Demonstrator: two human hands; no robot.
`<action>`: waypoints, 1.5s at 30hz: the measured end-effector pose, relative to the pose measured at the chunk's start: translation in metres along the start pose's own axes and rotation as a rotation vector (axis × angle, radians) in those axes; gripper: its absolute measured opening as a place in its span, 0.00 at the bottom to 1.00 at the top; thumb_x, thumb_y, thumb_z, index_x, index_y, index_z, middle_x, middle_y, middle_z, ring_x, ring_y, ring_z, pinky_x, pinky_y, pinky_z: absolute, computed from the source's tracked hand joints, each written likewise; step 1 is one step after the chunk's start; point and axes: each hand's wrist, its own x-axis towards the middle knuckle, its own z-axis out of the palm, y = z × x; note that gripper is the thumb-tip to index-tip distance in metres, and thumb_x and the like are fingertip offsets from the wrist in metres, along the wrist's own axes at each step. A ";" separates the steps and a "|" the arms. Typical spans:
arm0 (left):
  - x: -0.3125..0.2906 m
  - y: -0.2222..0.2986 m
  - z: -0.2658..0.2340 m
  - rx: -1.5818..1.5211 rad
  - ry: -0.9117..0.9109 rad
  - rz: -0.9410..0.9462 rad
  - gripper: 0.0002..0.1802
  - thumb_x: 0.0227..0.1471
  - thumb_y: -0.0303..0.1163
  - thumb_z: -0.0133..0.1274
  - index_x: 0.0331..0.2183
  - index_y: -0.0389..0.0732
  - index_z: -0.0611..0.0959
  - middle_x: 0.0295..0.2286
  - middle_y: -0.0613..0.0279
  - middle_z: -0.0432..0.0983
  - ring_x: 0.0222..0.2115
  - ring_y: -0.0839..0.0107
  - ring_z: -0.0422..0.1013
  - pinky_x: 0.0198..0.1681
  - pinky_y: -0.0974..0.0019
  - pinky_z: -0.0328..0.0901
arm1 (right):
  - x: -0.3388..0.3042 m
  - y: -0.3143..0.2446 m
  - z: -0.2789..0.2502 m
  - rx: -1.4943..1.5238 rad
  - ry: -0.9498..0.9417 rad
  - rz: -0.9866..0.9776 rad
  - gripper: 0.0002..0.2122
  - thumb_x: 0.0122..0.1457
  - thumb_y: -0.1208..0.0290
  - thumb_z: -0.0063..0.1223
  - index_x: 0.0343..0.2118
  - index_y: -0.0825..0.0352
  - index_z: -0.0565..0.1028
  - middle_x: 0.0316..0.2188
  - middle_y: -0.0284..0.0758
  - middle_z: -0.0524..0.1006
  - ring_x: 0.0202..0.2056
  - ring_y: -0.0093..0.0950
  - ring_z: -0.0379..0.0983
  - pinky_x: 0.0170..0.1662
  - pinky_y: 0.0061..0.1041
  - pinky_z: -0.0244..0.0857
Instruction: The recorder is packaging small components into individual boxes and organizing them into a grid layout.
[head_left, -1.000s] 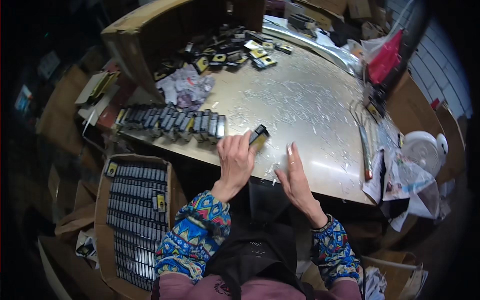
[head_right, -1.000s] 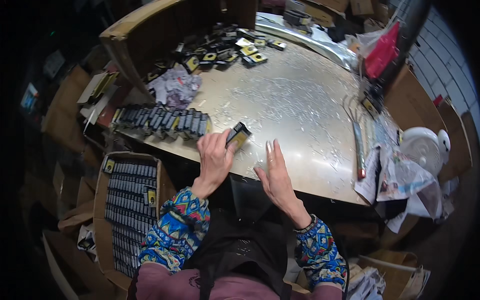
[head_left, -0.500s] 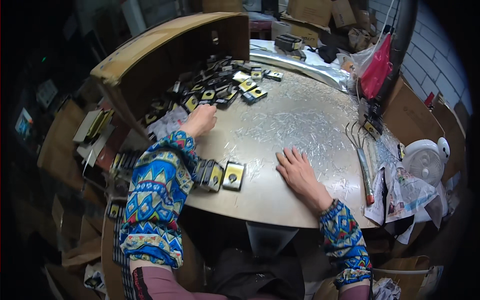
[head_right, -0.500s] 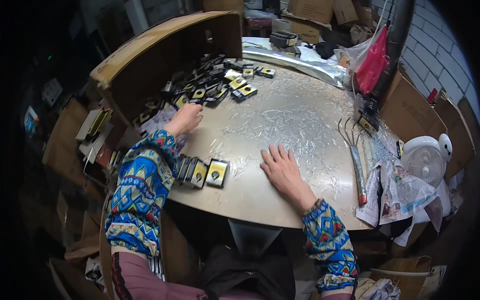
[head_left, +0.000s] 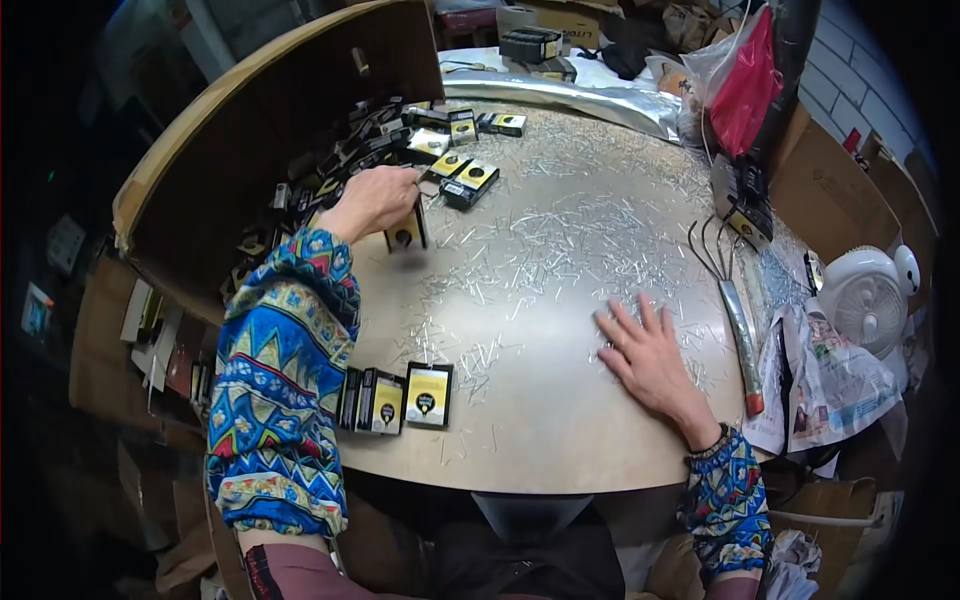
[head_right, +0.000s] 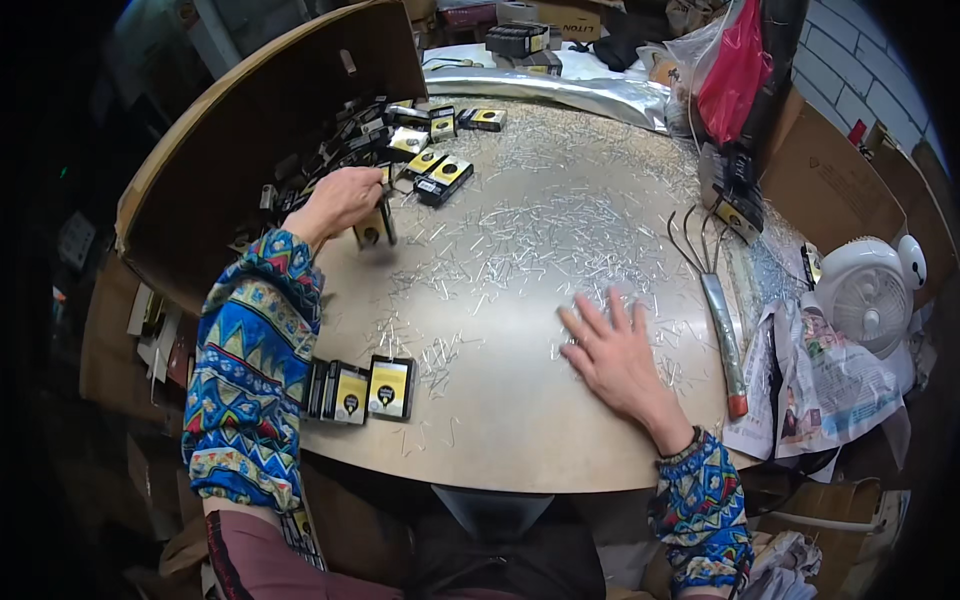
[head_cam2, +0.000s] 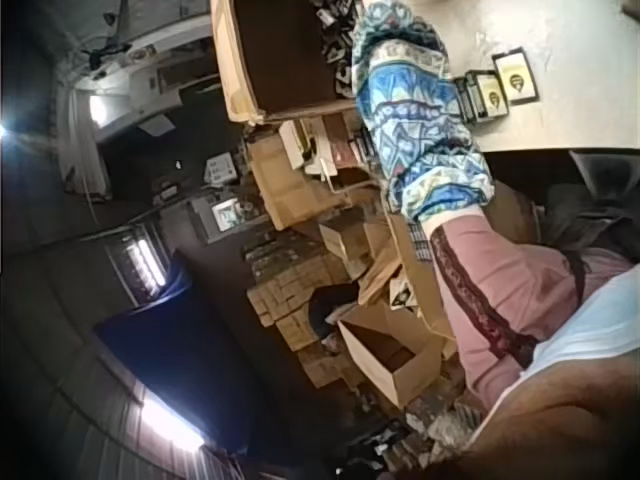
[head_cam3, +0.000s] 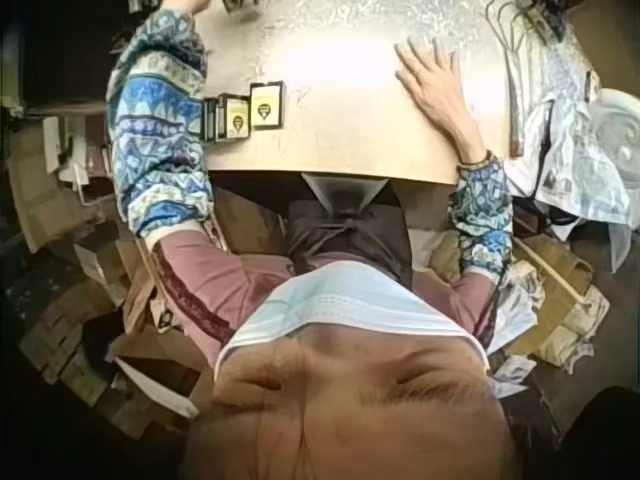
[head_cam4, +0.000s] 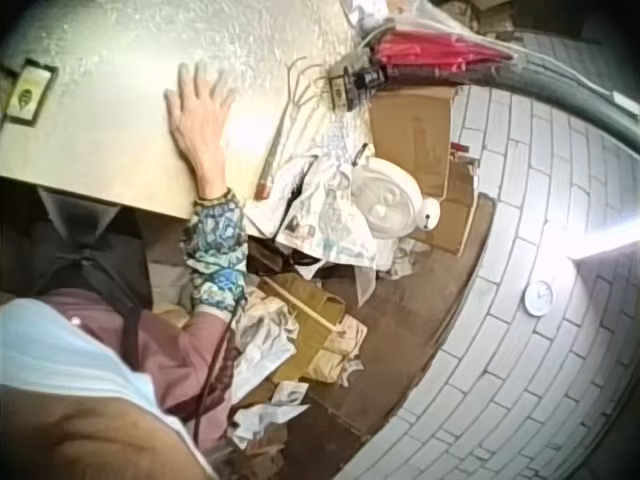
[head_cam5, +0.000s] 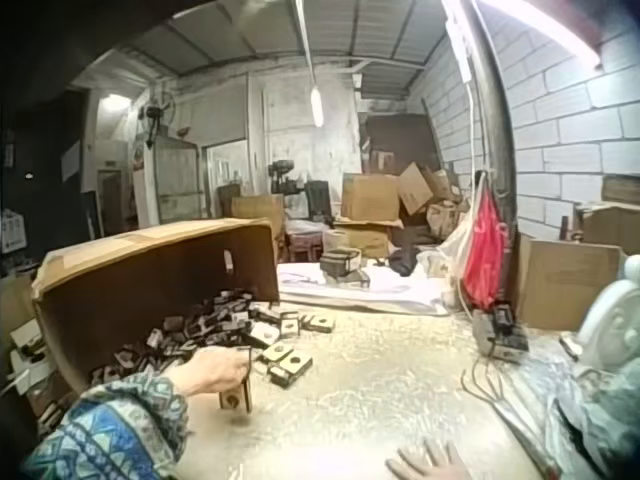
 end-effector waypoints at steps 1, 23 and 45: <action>-0.002 0.007 -0.008 -0.085 -0.211 0.003 0.11 0.55 0.33 0.44 0.32 0.39 0.79 0.28 0.47 0.78 0.32 0.47 0.75 0.39 0.49 0.70 | 0.003 0.000 0.000 -0.032 0.022 0.119 0.24 0.67 0.55 0.43 0.64 0.57 0.63 0.66 0.40 0.58 0.67 0.53 0.45 0.67 0.58 0.37; -0.112 0.137 -0.087 -0.652 -0.314 -0.322 0.33 0.38 0.34 0.65 0.44 0.31 0.70 0.32 0.49 0.78 0.33 0.57 0.76 0.36 0.58 0.70 | -0.055 -0.044 0.013 0.205 0.309 0.126 0.21 0.67 0.63 0.47 0.60 0.63 0.67 0.64 0.46 0.61 0.66 0.49 0.54 0.67 0.50 0.44; -0.431 0.340 0.020 -1.830 -0.516 -1.080 0.14 0.56 0.25 0.50 0.45 0.40 0.78 0.33 0.71 0.74 0.30 0.83 0.66 0.32 0.78 0.61 | -0.086 -0.190 0.050 0.163 0.290 -0.047 0.22 0.65 0.66 0.48 0.56 0.76 0.66 0.59 0.54 0.65 0.63 0.48 0.59 0.65 0.46 0.53</action>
